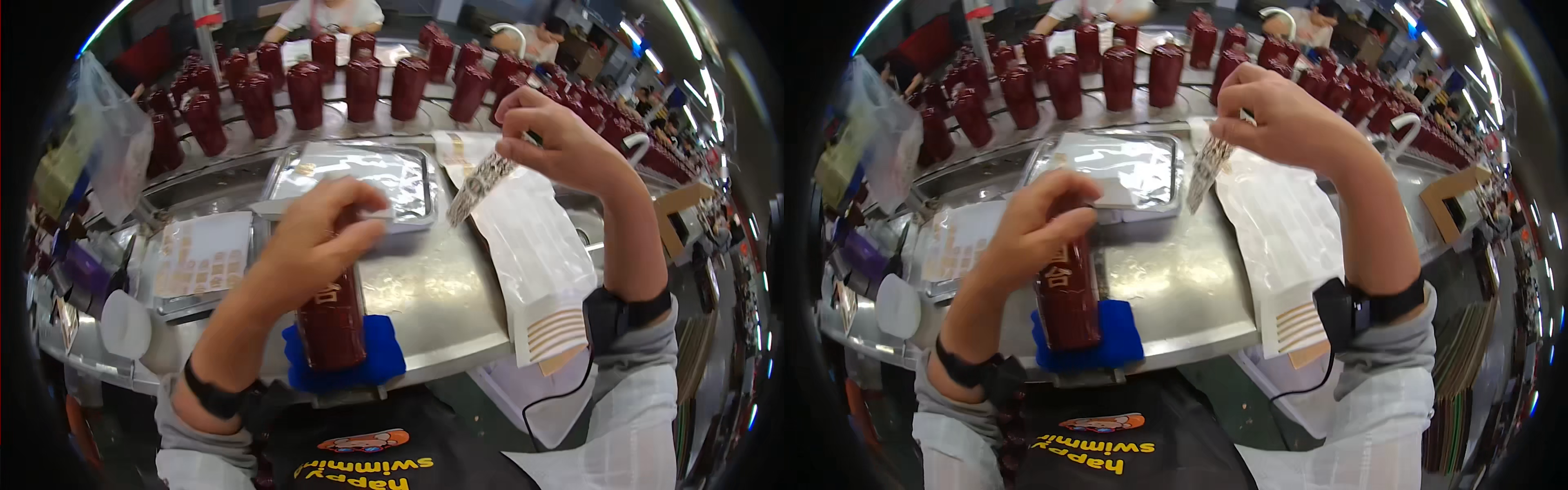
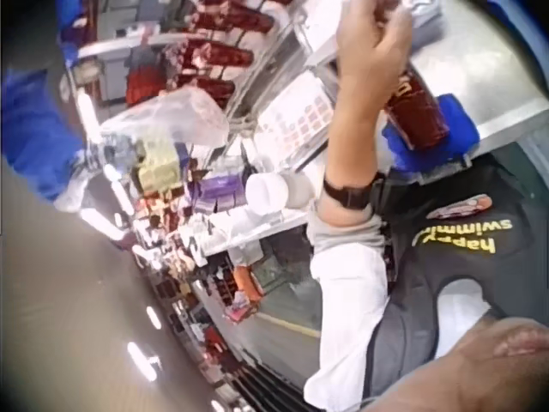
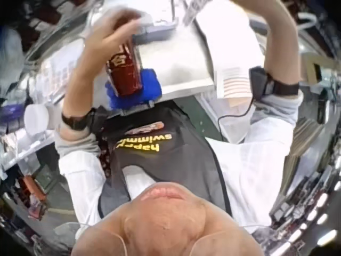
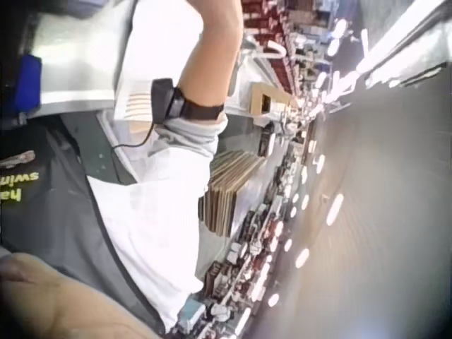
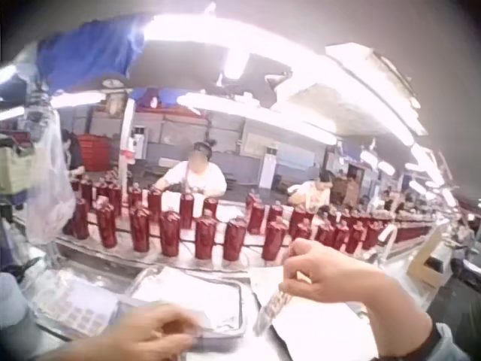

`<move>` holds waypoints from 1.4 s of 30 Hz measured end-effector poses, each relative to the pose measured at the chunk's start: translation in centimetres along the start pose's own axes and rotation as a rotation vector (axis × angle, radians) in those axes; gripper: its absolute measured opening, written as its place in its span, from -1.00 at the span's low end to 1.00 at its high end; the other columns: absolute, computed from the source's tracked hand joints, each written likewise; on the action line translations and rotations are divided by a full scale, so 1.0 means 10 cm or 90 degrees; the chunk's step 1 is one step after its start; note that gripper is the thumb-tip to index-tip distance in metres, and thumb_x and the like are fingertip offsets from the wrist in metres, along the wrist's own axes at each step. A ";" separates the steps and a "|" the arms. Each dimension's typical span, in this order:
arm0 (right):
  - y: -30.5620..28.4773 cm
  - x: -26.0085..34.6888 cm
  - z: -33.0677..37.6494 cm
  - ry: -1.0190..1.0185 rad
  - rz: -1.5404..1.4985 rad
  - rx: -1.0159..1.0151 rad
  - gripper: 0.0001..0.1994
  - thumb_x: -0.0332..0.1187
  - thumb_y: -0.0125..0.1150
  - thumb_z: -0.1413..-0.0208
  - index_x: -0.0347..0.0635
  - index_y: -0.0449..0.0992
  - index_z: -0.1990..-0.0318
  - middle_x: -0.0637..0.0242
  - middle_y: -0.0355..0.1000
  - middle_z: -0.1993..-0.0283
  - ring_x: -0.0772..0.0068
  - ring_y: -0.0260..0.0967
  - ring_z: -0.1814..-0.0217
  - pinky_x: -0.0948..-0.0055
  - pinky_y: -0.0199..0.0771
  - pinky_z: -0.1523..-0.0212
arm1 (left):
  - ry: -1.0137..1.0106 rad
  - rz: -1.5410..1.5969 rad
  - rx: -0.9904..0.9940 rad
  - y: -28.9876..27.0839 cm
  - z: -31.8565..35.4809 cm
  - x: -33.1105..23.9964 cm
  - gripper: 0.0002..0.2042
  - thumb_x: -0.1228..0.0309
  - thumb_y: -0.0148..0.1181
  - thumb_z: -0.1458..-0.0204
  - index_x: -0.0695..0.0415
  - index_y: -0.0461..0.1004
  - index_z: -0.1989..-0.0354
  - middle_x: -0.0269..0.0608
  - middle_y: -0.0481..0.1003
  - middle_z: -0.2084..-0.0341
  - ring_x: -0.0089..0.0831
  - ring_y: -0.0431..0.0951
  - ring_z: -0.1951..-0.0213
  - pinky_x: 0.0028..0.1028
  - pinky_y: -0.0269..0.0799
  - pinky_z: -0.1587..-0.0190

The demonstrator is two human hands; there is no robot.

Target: Applying decorative labels and seals to red liquor bottles on a production line.

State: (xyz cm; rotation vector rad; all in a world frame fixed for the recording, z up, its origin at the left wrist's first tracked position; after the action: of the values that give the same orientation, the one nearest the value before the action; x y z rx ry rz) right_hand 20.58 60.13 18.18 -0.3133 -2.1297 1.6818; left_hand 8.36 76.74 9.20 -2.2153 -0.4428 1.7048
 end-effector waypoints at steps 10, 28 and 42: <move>-0.07 0.91 -0.10 -0.151 -0.133 -0.107 -0.79 -0.31 0.22 -0.16 -0.25 0.41 0.42 0.26 0.32 0.15 0.41 0.27 0.21 0.43 0.30 0.19 | 0.057 0.240 0.006 0.20 -0.02 0.03 -0.89 0.43 0.14 -0.18 0.16 0.36 0.22 -0.46 0.35 0.38 -0.70 0.32 0.31 -0.66 0.26 0.22; 1.64 0.85 0.13 0.220 -0.912 -0.039 -0.61 -0.07 0.02 -0.29 -0.18 0.46 -0.05 0.46 0.38 0.10 0.65 0.25 0.19 0.60 0.31 0.22 | -0.110 0.478 -0.131 0.03 0.27 0.29 -0.72 0.38 0.00 -0.28 0.26 0.41 -0.07 -0.50 0.39 0.57 -0.81 0.20 0.64 -0.73 0.08 0.62; 1.87 0.98 0.06 0.219 -1.202 -0.107 -0.82 -0.31 0.29 -0.14 -0.10 0.47 0.17 0.51 0.40 0.29 0.68 0.34 0.28 0.61 0.38 0.29 | -0.036 0.336 -0.175 -0.07 0.35 0.32 -0.66 0.36 -0.01 -0.28 0.28 0.35 -0.14 -0.30 0.49 0.23 -0.72 0.43 0.33 -0.70 0.39 0.31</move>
State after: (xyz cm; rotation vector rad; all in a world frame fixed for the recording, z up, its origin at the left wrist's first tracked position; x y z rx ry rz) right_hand 10.18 68.39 1.71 0.9940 -1.1995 0.2423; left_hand 5.71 78.95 5.84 -2.6607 -0.1076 2.0691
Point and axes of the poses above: each hand's wrist, its own z-axis away from the middle knuckle, its own y-axis out of the palm, x = y × z, the point moved 9 cm from there along -z, towards the middle knuckle
